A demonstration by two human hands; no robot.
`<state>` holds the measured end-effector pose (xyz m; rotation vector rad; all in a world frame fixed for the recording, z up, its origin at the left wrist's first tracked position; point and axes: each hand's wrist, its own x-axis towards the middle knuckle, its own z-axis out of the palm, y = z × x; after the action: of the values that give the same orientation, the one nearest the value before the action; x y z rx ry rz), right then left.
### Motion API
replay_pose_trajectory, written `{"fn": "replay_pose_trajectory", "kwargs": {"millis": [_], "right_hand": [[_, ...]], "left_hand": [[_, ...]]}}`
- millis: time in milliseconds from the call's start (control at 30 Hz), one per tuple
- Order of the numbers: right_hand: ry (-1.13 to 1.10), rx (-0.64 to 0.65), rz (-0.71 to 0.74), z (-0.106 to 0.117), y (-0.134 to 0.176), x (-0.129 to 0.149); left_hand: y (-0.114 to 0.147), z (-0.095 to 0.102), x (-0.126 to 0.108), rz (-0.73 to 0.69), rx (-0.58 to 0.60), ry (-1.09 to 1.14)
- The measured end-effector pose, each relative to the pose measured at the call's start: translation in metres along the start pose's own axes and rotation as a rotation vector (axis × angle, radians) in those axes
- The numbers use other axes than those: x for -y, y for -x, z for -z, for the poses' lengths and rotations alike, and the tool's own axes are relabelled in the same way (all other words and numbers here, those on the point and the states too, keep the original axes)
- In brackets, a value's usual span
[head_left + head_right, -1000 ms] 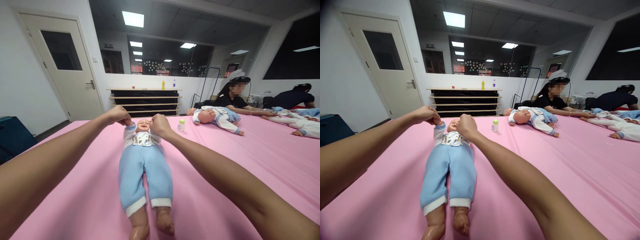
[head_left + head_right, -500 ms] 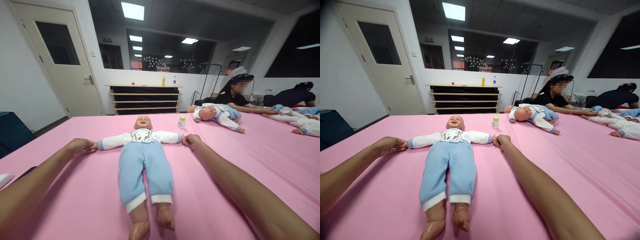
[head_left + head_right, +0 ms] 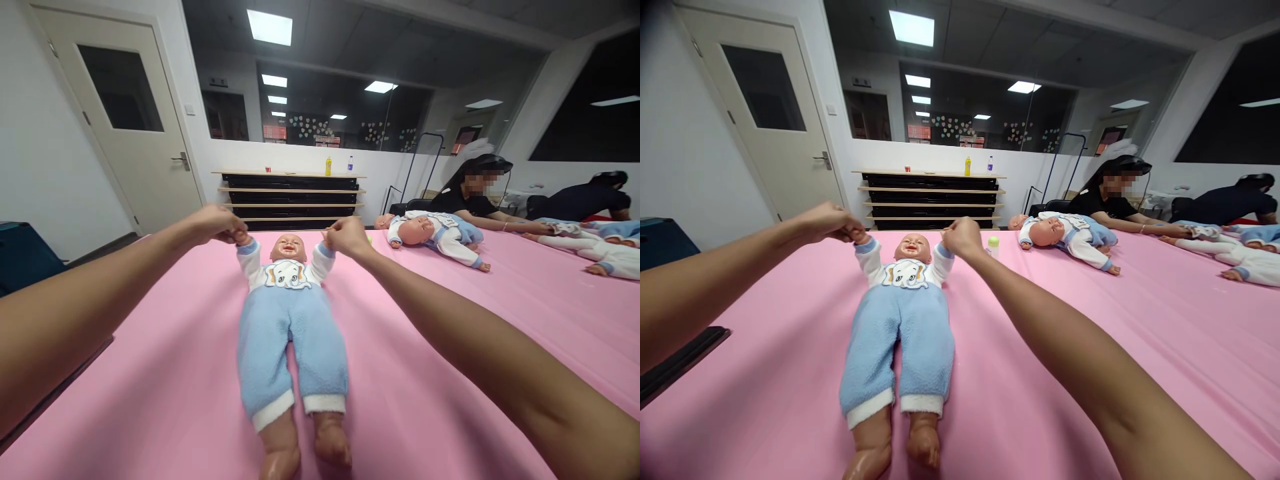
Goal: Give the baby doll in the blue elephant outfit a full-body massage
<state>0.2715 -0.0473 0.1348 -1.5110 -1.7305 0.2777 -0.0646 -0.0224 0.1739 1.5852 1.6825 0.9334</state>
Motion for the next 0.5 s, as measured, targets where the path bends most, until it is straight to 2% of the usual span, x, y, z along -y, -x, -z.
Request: {"fn": "replay_pose_trajectory", "kwargs": {"millis": [100, 167, 233, 333, 500], "right_hand": [[0.137, 0.040, 0.191, -0.023, 0.028, 0.040], [0.185, 0.086, 0.270, -0.038, 0.048, 0.054], [0.199, 0.118, 0.318, -0.046, 0.061, 0.059], [0.205, 0.133, 0.327, -0.046, 0.060, 0.058], [0.202, 0.060, 0.199, -0.023, 0.022, 0.045]], "left_hand": [[0.010, -0.053, -0.034, -0.072, 0.035, -0.088], [0.018, -0.081, -0.041, -0.104, 0.110, -0.138], [0.024, -0.095, -0.040, -0.119, 0.159, -0.170], [0.024, -0.090, -0.037, -0.111, 0.133, -0.149], [0.012, -0.045, -0.039, -0.075, 0.012, -0.103]]}}
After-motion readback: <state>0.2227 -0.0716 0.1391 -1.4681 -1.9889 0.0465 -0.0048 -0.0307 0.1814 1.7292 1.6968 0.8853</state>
